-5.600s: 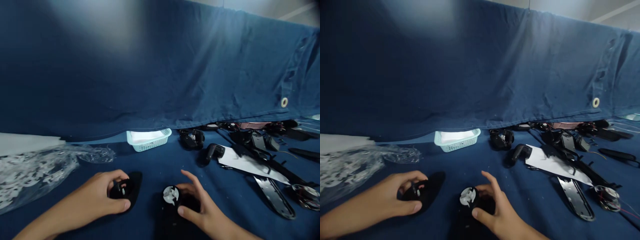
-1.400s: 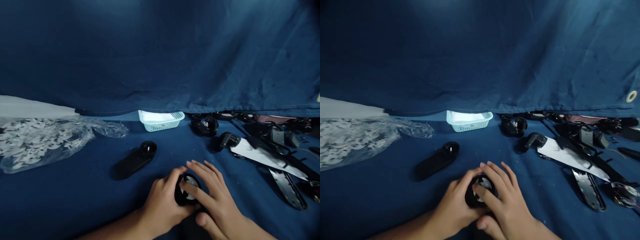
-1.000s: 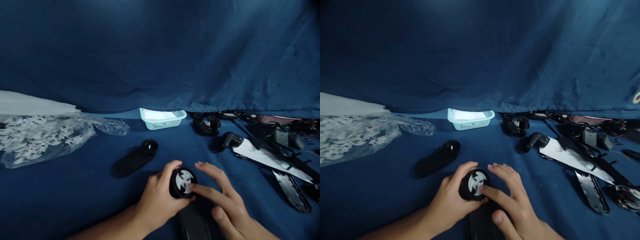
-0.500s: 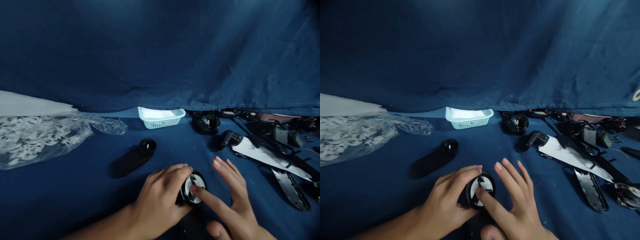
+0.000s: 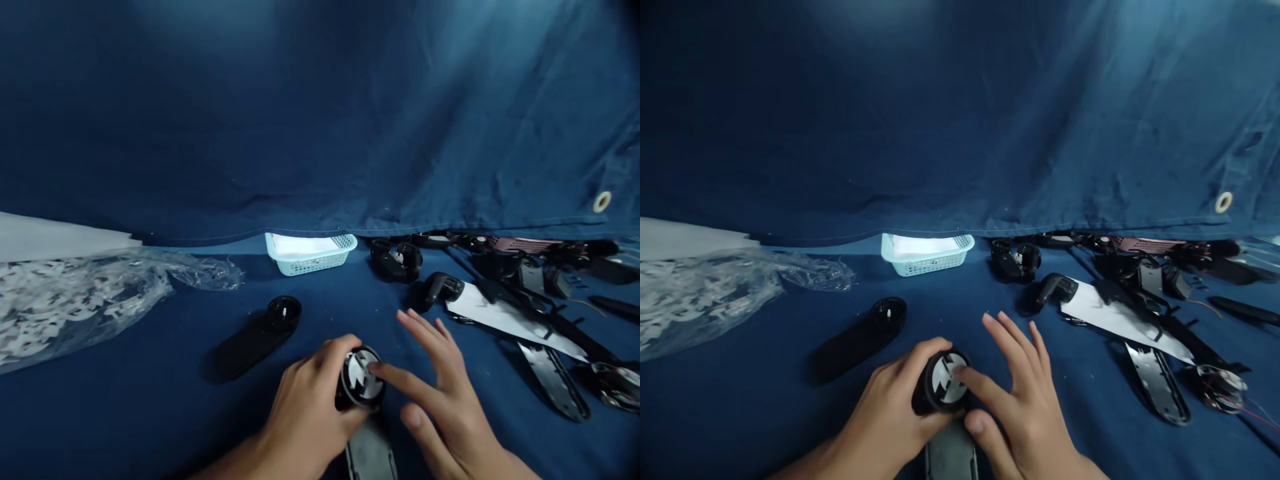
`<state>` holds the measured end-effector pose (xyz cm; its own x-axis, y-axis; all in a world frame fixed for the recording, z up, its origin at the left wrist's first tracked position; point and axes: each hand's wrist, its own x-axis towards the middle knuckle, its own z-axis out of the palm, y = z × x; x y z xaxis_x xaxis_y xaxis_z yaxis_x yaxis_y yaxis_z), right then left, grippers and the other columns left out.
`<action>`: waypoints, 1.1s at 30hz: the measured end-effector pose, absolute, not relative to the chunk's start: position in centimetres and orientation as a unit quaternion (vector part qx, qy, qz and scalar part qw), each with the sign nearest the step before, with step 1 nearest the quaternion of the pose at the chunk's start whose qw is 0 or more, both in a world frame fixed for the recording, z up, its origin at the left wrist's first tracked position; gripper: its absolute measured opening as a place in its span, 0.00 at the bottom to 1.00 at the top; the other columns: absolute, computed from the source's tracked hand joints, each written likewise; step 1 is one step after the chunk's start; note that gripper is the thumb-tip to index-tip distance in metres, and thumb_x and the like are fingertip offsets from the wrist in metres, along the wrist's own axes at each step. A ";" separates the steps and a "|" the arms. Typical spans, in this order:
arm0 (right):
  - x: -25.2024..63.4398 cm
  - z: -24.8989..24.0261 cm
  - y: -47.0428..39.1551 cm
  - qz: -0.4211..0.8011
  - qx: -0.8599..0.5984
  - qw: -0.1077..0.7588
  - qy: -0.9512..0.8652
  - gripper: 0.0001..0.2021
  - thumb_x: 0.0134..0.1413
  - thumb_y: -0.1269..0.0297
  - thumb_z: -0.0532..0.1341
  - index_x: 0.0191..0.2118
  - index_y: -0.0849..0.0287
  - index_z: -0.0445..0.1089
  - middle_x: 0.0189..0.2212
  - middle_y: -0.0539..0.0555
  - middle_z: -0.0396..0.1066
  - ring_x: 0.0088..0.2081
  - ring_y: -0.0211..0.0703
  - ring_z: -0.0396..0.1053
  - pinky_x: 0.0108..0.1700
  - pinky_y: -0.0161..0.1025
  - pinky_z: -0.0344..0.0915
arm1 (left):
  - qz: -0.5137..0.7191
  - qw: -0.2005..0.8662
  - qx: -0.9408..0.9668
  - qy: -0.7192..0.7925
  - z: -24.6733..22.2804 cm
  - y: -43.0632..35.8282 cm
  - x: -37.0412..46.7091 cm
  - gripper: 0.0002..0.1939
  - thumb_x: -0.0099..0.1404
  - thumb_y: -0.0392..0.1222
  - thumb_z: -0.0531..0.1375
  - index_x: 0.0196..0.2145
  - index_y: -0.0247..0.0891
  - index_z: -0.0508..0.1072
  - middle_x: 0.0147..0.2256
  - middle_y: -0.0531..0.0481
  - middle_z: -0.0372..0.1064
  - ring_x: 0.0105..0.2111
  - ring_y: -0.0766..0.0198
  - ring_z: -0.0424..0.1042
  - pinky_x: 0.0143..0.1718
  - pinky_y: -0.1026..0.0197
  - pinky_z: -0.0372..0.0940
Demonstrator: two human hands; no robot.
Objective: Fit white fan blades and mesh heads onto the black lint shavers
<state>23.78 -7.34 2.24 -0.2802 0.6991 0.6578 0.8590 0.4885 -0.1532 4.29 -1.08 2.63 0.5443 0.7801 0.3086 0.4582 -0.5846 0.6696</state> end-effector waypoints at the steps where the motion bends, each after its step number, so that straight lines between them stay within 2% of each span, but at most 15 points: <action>1: 23.9 2.1 -7.1 -0.089 -0.506 0.330 -0.792 0.17 0.68 0.57 0.49 0.53 0.52 0.70 0.68 0.60 0.45 0.66 0.68 0.47 0.60 0.77 0.45 | 0.282 0.295 0.826 0.389 2.4 -0.8 4.4 0.33 0.51 0.34 0.70 0.51 0.49 0.63 0.45 0.52 0.76 0.42 0.51 0.77 0.42 0.49 0.72; 3: 24.1 1.8 -6.6 -0.021 -0.534 0.323 -0.781 0.16 0.68 0.57 0.49 0.52 0.50 0.71 0.67 0.58 0.47 0.65 0.65 0.51 0.59 0.73 0.52 | 0.254 0.339 0.804 0.416 2.0 -0.3 4.6 0.33 0.50 0.37 0.71 0.51 0.49 0.65 0.44 0.52 0.76 0.43 0.50 0.75 0.43 0.48 0.70; 5: 24.2 1.5 -6.0 0.061 -0.557 0.333 -0.758 0.16 0.69 0.56 0.49 0.52 0.50 0.71 0.65 0.58 0.52 0.64 0.61 0.55 0.59 0.64 0.61 | 0.249 0.372 0.789 0.420 1.7 0.1 4.6 0.33 0.50 0.38 0.71 0.52 0.49 0.65 0.43 0.52 0.75 0.43 0.51 0.74 0.44 0.49 0.69; 8: 24.1 1.4 -5.4 0.158 -0.567 0.352 -0.728 0.17 0.69 0.55 0.49 0.50 0.51 0.72 0.64 0.58 0.56 0.65 0.56 0.55 0.60 0.55 0.63 | 0.249 0.418 0.772 0.409 1.3 0.6 4.5 0.32 0.51 0.42 0.71 0.52 0.48 0.66 0.42 0.51 0.75 0.43 0.52 0.74 0.44 0.53 0.68; 11: 24.0 1.3 -5.0 0.219 -0.555 0.368 -0.713 0.16 0.69 0.55 0.49 0.47 0.51 0.73 0.63 0.57 0.57 0.66 0.54 0.51 0.63 0.54 0.58 | 0.249 0.447 0.761 0.400 1.1 1.0 4.3 0.31 0.50 0.45 0.71 0.51 0.47 0.66 0.43 0.51 0.75 0.43 0.53 0.73 0.44 0.55 0.67; 16: 23.9 0.9 -5.0 0.260 -0.522 0.394 -0.710 0.15 0.69 0.54 0.49 0.42 0.49 0.72 0.62 0.53 0.55 0.66 0.52 0.51 0.65 0.55 0.53 | 0.268 0.448 0.761 0.385 1.0 1.2 4.2 0.31 0.50 0.43 0.71 0.50 0.46 0.66 0.43 0.52 0.74 0.43 0.55 0.72 0.45 0.57 0.65; 25: 22.7 1.4 -5.2 0.215 -0.494 0.325 -0.777 0.15 0.69 0.54 0.48 0.53 0.47 0.66 0.67 0.54 0.45 0.67 0.56 0.45 0.65 0.60 0.50 | 0.286 0.446 0.773 0.349 1.2 1.2 4.6 0.26 0.52 0.43 0.69 0.47 0.45 0.66 0.39 0.53 0.75 0.38 0.57 0.74 0.40 0.59 0.66; 28: 22.7 1.7 -4.5 0.199 -0.508 0.318 -0.775 0.15 0.69 0.55 0.48 0.53 0.47 0.66 0.67 0.55 0.45 0.67 0.56 0.46 0.64 0.60 0.51 | 0.281 0.448 0.770 0.357 1.0 1.3 4.6 0.28 0.50 0.41 0.69 0.48 0.44 0.66 0.39 0.52 0.75 0.39 0.56 0.74 0.40 0.59 0.66; 33: 23.2 1.9 -3.9 0.213 -0.533 0.341 -0.744 0.15 0.69 0.55 0.48 0.49 0.47 0.70 0.64 0.55 0.52 0.65 0.55 0.51 0.63 0.59 0.55 | 0.264 0.454 0.759 0.385 0.6 1.5 4.4 0.31 0.46 0.42 0.71 0.48 0.44 0.68 0.41 0.51 0.75 0.40 0.54 0.74 0.41 0.58 0.67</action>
<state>23.17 -3.91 1.90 -0.1991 0.9388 0.2809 0.6476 0.3412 -0.6813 4.37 1.52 0.57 0.5642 0.8240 0.0521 0.3437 -0.2918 0.8926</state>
